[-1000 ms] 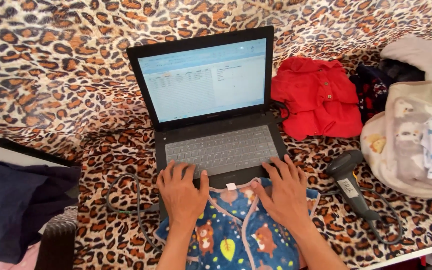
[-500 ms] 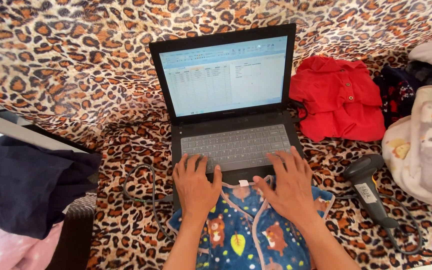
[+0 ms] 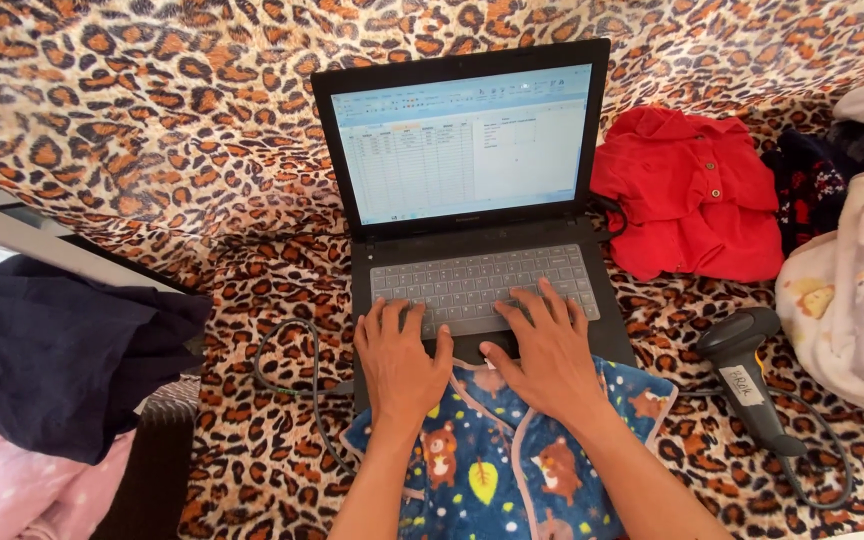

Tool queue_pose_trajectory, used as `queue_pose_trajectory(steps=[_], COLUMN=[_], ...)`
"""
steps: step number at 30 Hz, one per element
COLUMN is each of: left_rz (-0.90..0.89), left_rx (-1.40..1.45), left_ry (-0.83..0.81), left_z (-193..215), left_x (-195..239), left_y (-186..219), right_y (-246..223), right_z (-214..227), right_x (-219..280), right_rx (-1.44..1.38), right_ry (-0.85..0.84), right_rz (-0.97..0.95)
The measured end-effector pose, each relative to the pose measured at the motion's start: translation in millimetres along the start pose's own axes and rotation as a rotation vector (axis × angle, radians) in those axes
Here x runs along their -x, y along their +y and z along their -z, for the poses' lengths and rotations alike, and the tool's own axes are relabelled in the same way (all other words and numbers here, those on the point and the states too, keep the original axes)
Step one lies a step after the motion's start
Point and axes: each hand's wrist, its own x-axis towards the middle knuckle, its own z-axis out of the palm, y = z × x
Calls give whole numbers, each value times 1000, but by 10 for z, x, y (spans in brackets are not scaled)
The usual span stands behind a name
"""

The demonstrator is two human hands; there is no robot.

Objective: The person sits on the floor with a laptop on their lap, typing on the keyboard. They pick up a dark garment, scan it with a barcode scanner, and place it in a wire basket. They repeat this process with a blue patterned baby garment, typing on the laptop and scanning the item before placing it in the basket.

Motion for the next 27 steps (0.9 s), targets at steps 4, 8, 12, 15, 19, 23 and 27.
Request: queue_pose_trajectory(steps=[4,8,12,15,19,23,27], left_rz=[-8,-2,-2,5,13,20,10], left_rx=[-13,3,-4,3,6,4,-4], left_ry=[16,23,30,33,17,11,14], left_z=[-13,-56,-56,54,130,110,121], left_x=[-4,6,-1,-39,-66,-38,-68], left_y=[-12,-30,-18,42,77,69,75], right_y=[-31,-107,-135,-162,-177,-161,-188], right_z=[-10,6,1,25,55,89,139], right_x=[-96,-137,-96,-110,-167,-179,-132], right_rx=[9,-45,-40,-59,-110,-157,-167], right_ry=[51,127,160,74,60,-34,38], right_rz=[7,8,7,-21,-72,-111,-86])
